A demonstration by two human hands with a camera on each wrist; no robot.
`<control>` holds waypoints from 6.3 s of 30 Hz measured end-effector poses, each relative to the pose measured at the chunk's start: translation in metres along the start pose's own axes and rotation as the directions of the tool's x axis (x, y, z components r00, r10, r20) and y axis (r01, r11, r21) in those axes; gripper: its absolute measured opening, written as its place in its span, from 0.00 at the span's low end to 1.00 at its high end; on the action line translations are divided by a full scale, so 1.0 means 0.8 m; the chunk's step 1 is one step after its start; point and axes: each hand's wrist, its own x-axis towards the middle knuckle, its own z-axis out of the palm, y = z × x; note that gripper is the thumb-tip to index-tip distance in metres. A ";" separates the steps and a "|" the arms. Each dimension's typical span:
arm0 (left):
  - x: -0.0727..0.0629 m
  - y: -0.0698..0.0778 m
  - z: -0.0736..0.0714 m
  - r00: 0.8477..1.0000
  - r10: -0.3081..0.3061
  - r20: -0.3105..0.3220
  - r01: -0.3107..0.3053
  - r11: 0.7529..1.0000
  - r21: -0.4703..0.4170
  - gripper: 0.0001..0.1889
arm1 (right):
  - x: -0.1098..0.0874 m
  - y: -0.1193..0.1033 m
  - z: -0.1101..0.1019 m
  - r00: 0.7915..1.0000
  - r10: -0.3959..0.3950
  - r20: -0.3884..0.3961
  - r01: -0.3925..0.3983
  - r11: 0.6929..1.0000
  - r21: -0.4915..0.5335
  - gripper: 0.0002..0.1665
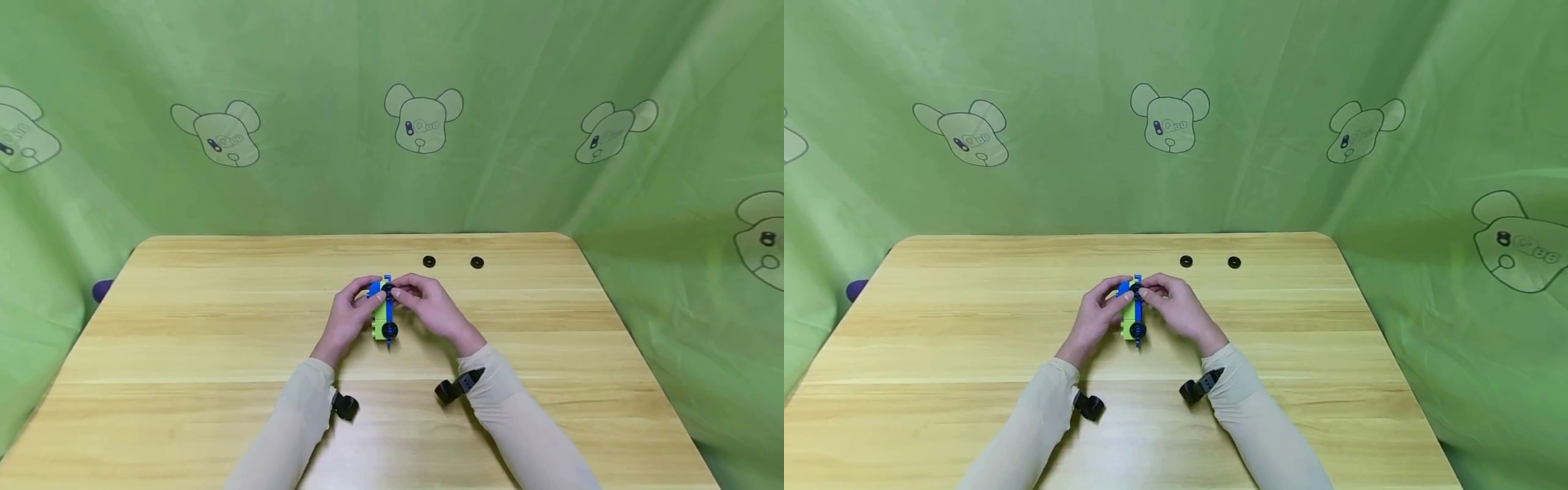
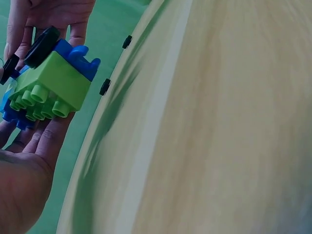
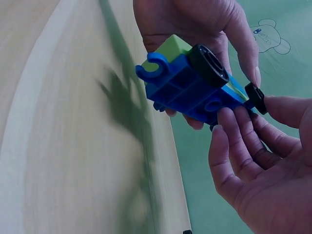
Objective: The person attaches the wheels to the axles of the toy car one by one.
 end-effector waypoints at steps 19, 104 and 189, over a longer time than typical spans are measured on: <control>0.002 0.003 0.000 1.000 0.003 -0.004 -0.003 0.997 0.078 0.20 | 0.002 -0.010 0.003 1.000 0.021 -0.013 -0.021 0.998 0.053 0.13; 0.000 0.024 -0.014 0.948 0.071 -0.311 -0.122 0.981 -0.148 0.24 | -0.001 -0.001 0.005 0.987 -0.164 -0.007 0.162 0.983 -0.083 0.33; -0.018 0.031 -0.002 0.992 0.120 0.040 -0.127 0.925 0.359 0.24 | 0.013 -0.008 -0.020 0.999 -0.046 -0.027 0.051 0.977 0.206 0.16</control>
